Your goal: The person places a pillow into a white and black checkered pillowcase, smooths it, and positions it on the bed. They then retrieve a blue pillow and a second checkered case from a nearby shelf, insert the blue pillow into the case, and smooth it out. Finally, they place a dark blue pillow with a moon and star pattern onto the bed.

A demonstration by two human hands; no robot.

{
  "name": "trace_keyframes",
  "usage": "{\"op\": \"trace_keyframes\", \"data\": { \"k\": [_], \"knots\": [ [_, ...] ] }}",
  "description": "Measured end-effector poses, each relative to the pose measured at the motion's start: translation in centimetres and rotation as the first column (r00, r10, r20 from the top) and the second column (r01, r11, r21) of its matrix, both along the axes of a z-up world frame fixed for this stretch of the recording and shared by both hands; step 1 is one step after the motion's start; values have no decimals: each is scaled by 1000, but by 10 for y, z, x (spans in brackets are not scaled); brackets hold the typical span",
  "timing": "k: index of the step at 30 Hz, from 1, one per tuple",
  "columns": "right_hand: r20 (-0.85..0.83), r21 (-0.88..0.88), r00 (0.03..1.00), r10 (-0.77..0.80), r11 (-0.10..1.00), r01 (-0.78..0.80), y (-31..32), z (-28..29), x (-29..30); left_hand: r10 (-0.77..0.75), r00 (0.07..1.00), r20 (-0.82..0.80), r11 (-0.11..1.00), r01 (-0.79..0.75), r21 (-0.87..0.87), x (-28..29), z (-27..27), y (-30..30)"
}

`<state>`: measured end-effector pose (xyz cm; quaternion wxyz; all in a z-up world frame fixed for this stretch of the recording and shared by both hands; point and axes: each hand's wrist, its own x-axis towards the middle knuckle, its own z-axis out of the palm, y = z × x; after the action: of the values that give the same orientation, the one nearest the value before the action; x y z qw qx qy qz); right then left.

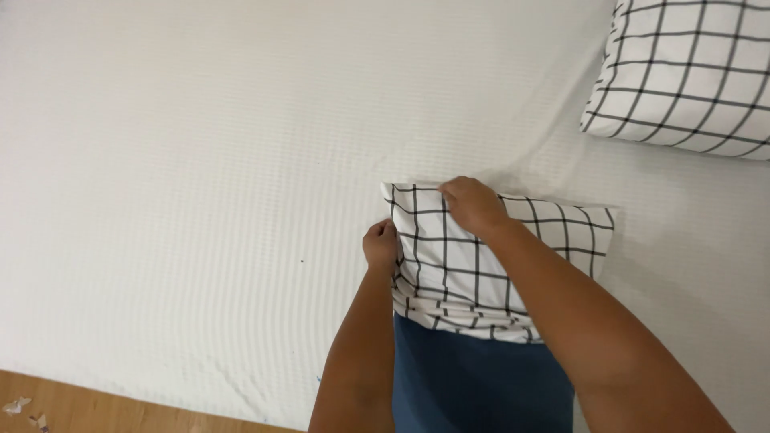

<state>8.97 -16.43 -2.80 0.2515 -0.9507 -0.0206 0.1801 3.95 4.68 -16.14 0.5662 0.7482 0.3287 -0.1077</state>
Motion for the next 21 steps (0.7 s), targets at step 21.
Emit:
{"op": "trace_keyframes", "data": {
  "k": [21],
  "knots": [
    [-27, 300, 947, -322, 901, 315, -58, 62, -38, -198, 952, -232, 917, 96, -386, -3, -13, -58]
  ]
}}
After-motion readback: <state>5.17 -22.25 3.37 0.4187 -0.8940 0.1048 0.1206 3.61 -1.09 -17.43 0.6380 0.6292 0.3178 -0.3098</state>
